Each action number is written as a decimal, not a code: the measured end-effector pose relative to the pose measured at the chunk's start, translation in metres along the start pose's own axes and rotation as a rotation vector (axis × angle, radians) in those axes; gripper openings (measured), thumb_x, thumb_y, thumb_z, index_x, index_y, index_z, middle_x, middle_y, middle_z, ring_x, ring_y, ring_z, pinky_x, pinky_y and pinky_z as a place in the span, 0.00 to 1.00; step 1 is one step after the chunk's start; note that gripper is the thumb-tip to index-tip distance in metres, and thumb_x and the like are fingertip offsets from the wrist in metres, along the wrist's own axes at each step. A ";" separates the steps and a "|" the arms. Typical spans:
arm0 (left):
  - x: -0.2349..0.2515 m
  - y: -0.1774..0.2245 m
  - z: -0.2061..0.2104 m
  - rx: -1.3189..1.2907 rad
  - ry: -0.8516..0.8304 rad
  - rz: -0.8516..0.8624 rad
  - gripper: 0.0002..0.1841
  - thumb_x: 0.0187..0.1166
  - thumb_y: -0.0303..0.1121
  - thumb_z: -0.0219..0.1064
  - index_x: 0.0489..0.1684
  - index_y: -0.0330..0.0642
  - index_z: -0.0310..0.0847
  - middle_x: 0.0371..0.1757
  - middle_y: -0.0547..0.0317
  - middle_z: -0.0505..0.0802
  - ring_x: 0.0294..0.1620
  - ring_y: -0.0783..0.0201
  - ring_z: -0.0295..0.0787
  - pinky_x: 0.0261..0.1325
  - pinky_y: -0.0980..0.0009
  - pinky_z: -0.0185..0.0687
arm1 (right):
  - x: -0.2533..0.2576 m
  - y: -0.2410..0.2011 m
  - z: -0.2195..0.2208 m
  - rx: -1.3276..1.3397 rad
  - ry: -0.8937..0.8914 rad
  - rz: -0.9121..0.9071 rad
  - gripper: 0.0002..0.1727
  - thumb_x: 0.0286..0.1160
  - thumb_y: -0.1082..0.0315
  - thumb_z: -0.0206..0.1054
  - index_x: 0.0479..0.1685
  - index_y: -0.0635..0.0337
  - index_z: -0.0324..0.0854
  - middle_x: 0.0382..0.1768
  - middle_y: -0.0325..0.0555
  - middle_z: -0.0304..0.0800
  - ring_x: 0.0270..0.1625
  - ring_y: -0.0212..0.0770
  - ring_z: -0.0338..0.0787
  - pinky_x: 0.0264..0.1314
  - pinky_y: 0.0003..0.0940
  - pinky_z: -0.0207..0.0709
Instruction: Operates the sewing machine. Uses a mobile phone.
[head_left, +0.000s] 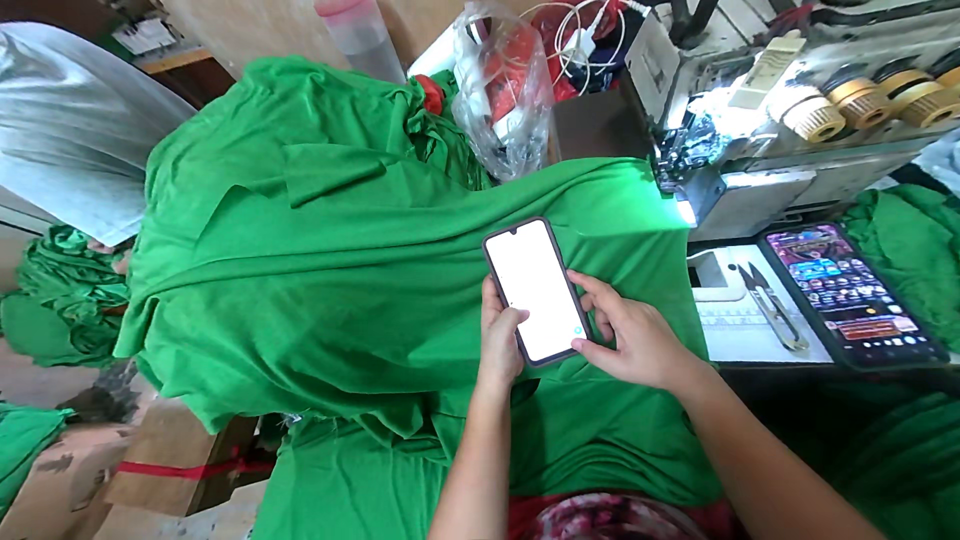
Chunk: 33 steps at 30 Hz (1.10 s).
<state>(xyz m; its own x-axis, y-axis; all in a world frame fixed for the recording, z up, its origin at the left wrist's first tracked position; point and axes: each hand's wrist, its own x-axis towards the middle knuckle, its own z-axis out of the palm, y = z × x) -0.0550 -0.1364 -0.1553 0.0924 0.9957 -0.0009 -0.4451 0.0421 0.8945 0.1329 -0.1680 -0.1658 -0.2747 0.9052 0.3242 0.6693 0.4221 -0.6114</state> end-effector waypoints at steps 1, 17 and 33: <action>0.000 0.000 0.000 -0.003 0.000 0.002 0.32 0.60 0.20 0.51 0.73 0.40 0.58 0.53 0.57 0.90 0.49 0.68 0.93 0.52 0.66 0.92 | 0.000 0.000 0.000 -0.003 0.001 -0.001 0.44 0.70 0.48 0.64 0.87 0.62 0.64 0.41 0.43 0.89 0.27 0.32 0.77 0.28 0.29 0.74; 0.001 0.000 0.001 0.008 0.016 -0.019 0.24 0.82 0.35 0.47 0.77 0.42 0.57 0.52 0.56 0.90 0.49 0.66 0.94 0.54 0.65 0.92 | 0.000 0.001 0.000 0.001 0.008 -0.007 0.44 0.70 0.47 0.64 0.87 0.62 0.64 0.41 0.43 0.89 0.26 0.32 0.77 0.28 0.29 0.74; 0.002 -0.005 -0.004 -0.014 -0.008 -0.005 0.30 0.84 0.48 0.45 0.81 0.40 0.54 0.60 0.53 0.88 0.56 0.66 0.91 0.61 0.64 0.89 | 0.001 -0.002 -0.004 0.030 -0.041 0.018 0.44 0.69 0.51 0.66 0.89 0.61 0.62 0.43 0.44 0.88 0.28 0.34 0.78 0.30 0.32 0.76</action>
<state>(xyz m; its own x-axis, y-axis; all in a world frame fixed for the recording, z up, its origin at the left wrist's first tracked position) -0.0560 -0.1339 -0.1614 0.1013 0.9949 -0.0017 -0.4568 0.0481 0.8883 0.1341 -0.1679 -0.1613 -0.2908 0.9137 0.2837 0.6537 0.4063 -0.6385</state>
